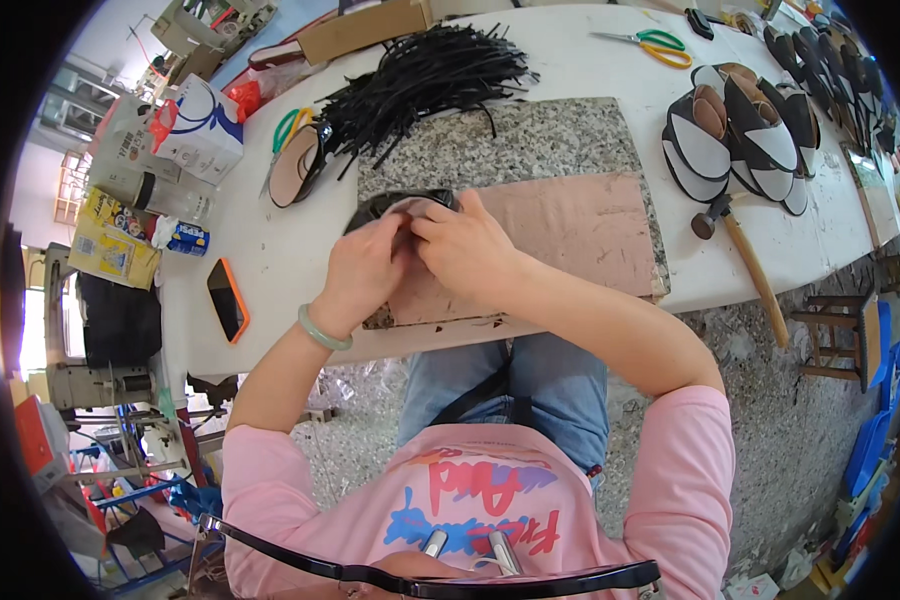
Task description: The person fits and presses lining inserts into shoe upper components by hand, applies adhesive to a shoe piece using an applicator brush, and continues assembling the shoe components by pressing them together.
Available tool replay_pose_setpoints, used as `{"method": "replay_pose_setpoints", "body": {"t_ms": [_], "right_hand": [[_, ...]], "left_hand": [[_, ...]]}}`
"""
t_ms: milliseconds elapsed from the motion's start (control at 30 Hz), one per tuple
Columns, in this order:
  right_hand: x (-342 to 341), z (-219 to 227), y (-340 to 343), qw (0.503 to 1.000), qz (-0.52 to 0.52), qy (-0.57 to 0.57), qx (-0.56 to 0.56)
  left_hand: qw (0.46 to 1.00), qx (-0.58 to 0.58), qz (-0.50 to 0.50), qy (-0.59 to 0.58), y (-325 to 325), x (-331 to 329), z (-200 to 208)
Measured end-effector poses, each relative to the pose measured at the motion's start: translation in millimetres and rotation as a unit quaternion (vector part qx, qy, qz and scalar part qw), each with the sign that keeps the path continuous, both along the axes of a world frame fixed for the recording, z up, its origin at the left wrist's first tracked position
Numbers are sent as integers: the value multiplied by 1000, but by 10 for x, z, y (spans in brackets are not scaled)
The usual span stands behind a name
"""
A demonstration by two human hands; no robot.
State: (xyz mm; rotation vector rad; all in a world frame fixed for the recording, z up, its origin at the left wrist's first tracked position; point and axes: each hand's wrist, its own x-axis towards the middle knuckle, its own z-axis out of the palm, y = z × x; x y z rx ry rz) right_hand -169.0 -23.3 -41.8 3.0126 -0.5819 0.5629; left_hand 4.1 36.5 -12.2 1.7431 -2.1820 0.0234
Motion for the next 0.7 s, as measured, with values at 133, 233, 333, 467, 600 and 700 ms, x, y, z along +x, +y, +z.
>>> {"method": "replay_pose_setpoints", "body": {"t_ms": [133, 233, 333, 467, 600, 700], "right_hand": [[-133, 65, 3, 984, -11, -160, 73], [-319, 163, 87, 831, -56, -336, 440], [-627, 23, 81, 522, -89, -395, 750], [-763, 234, 13, 552, -178, -330, 744], [-725, 429, -123, 954, -98, -264, 106], [-575, 482, -83, 983, -91, 62, 149]], "left_hand": [[969, 131, 35, 208, -82, 150, 491], [915, -67, 23, 397, -307, 238, 878], [904, -118, -16, 410, -280, -19, 706], [975, 34, -133, 173, -189, -341, 85], [974, 95, -132, 160, -202, -500, 58], [987, -8, -150, 61, -251, -505, 69]]}}
